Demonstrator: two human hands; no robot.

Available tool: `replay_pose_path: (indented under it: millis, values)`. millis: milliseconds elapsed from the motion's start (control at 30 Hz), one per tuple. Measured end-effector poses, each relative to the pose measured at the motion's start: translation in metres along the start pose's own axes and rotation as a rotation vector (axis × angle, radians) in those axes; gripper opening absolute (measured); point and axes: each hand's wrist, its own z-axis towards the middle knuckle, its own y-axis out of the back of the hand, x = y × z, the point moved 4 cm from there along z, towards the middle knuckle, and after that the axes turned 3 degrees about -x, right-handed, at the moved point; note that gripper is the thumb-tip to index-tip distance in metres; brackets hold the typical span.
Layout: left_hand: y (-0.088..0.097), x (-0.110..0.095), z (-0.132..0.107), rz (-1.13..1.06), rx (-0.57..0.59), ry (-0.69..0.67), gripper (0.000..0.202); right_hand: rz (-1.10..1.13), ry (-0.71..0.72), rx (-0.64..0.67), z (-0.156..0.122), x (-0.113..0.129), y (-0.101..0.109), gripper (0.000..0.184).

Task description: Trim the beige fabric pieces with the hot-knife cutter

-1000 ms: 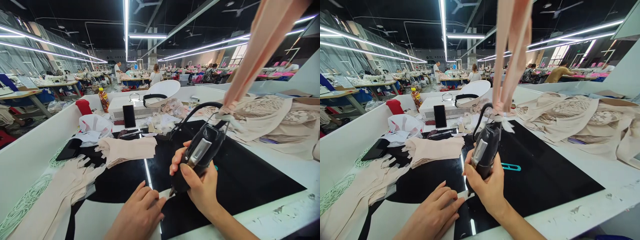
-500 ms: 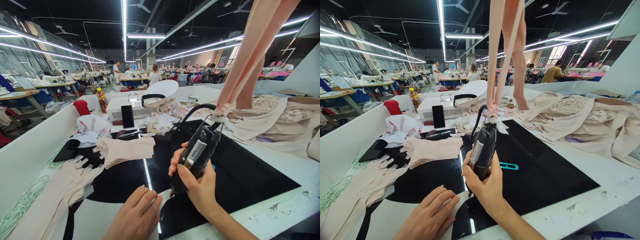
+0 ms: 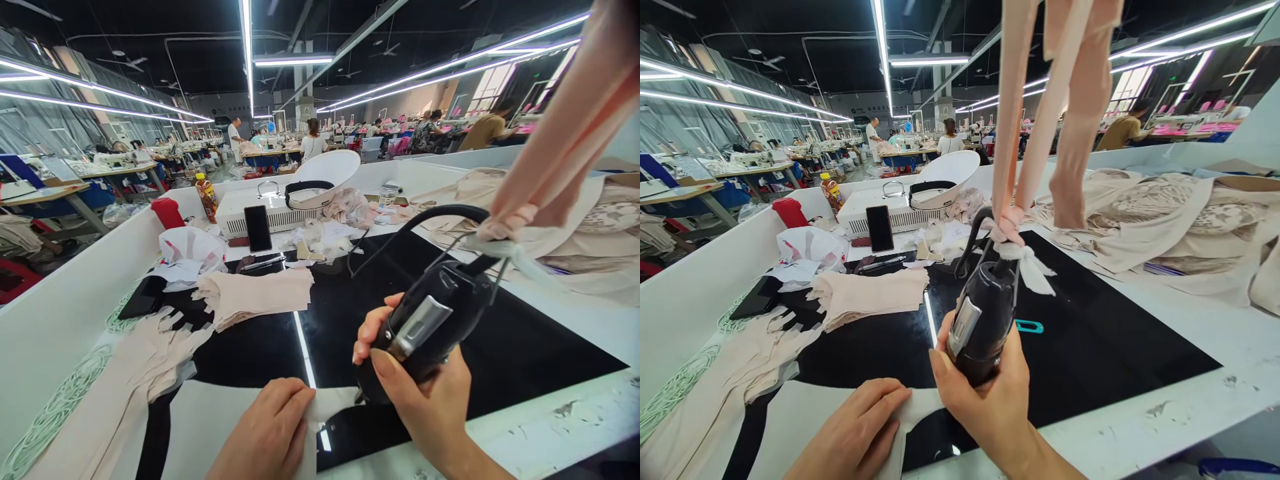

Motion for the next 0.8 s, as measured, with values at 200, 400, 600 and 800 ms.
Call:
replay_pose_path:
  millis: [200, 400, 600, 800]
  values:
    - [0.0, 0.003, -0.001, -0.011, 0.046, -0.016, 0.026, 0.005, 0.002, -0.016, -0.001, 0.002, 0.0, 0.04]
    - [0.003, 0.002, -0.003, -0.009, 0.054, -0.026, 0.028, -0.015, 0.027, -0.037, -0.003, 0.005, -0.001, 0.033]
    - [0.007, 0.001, -0.001, 0.005, 0.045, -0.016, 0.028, -0.031, 0.046, -0.079, 0.0, 0.008, -0.005, 0.03]
    - [-0.003, -0.011, 0.01, 0.034, -0.002, 0.026, 0.026, -0.048, 0.062, -0.091, 0.001, 0.011, -0.007, 0.031]
